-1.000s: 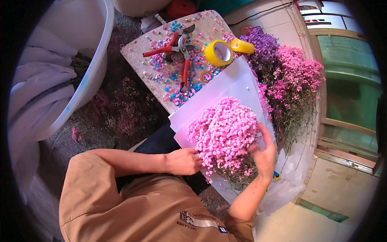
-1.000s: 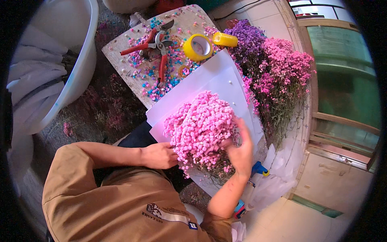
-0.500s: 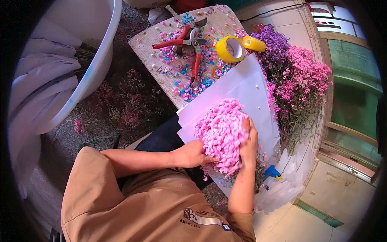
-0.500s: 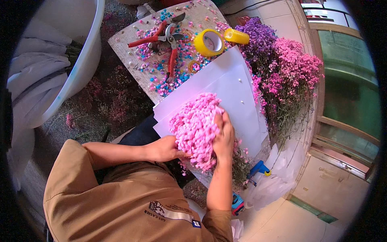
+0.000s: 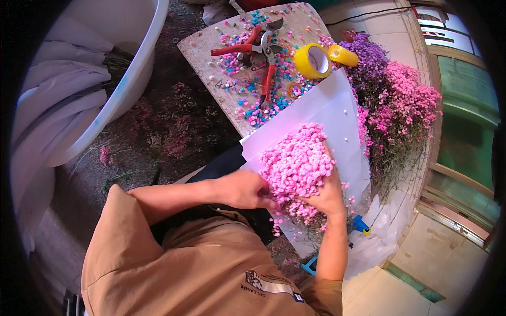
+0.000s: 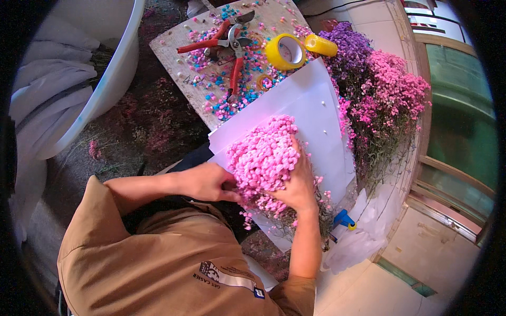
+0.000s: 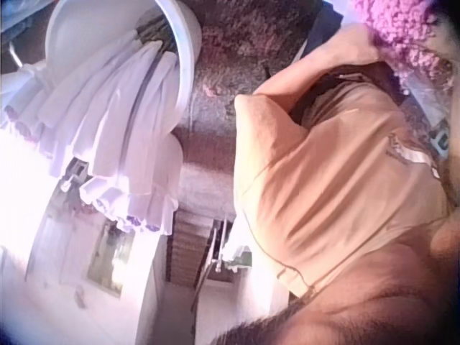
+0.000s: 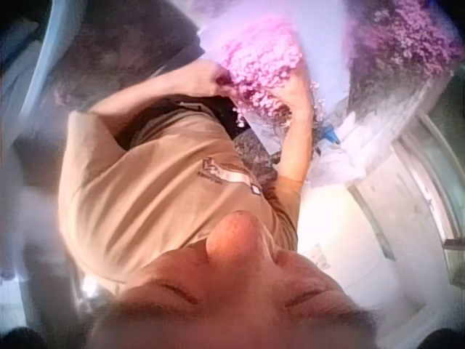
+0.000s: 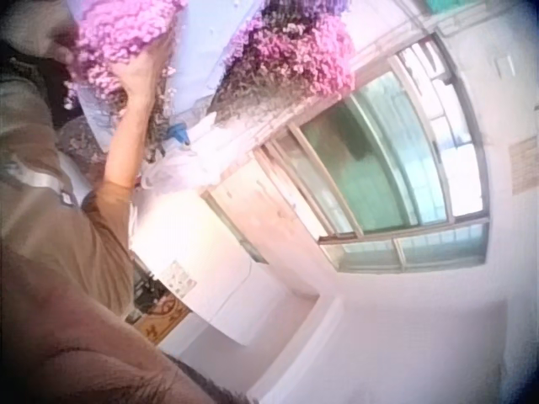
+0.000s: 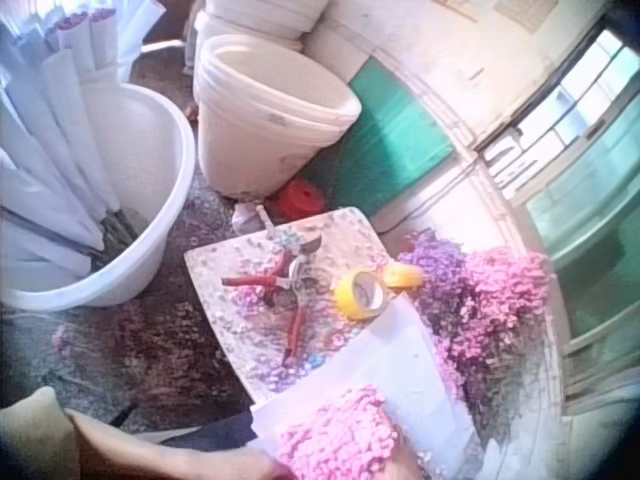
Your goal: The person arranges pink dried flowers into a dense bouquet on a white sheet, then wraps the bouquet in white paper. The person repeatedly picks, places, and adjusts the flowers by hand to form a rounded shape before folding the paper around the stems.
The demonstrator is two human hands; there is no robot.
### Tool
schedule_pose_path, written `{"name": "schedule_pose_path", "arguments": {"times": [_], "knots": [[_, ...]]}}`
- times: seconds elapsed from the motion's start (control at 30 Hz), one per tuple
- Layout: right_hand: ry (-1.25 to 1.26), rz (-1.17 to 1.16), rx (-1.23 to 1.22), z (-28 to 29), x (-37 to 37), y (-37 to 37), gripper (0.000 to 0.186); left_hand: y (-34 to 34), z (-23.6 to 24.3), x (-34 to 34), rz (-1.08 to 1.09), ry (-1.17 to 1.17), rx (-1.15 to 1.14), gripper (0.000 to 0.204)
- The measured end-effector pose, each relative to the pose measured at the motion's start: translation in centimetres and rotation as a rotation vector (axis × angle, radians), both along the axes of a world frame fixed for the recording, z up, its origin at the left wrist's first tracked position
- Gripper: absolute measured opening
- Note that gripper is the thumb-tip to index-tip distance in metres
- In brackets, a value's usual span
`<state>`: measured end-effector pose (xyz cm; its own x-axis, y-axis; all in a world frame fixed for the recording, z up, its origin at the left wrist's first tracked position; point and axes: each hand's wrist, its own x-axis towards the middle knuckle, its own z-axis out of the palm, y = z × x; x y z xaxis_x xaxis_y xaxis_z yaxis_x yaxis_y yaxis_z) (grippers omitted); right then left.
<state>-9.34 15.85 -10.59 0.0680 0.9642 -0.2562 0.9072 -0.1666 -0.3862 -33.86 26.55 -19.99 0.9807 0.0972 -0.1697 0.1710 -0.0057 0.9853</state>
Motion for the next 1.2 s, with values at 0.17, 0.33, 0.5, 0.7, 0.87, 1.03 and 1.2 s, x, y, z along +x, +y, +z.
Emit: {"name": "schedule_pose_path", "arguments": {"times": [0.17, 0.33, 0.5, 0.7, 0.87, 1.03, 1.2], "knots": [[0.057, 0.039, 0.0, 0.0, 1.2, 0.9, 0.132, 1.4, -0.1, -0.2, 0.534, -0.21, 0.282, 0.02], [0.107, 0.002, -0.011, -0.3, 1.7, 0.4, 0.134, 1.3, -0.6, 1.7, 0.566, -0.202, 0.428, 0.028], [0.086, 0.0, 0.011, -0.6, 1.4, 0.4, 0.134, 1.5, -1.7, 1.8, 0.574, -0.212, 0.308, 0.027], [0.061, 0.012, 0.009, -0.7, 1.4, 0.2, 0.135, 1.7, -1.6, 0.8, 0.54, -0.211, -0.715, 0.011], [0.048, 0.009, 0.001, -0.6, 1.4, 0.1, 0.134, 4.0, 0.1, 2.8, 0.492, -0.208, -0.754, 0.011], [-0.013, 0.065, 0.007, -0.4, 1.2, 0.6, 0.133, 4.2, 2.2, 5.5, 0.5, -0.115, -0.117, 0.02], [0.014, 0.032, 0.012, -0.6, 1.4, 0.3, 0.133, 3.4, 1.4, 5.6, 0.607, -0.299, -0.01, 0.015]]}}
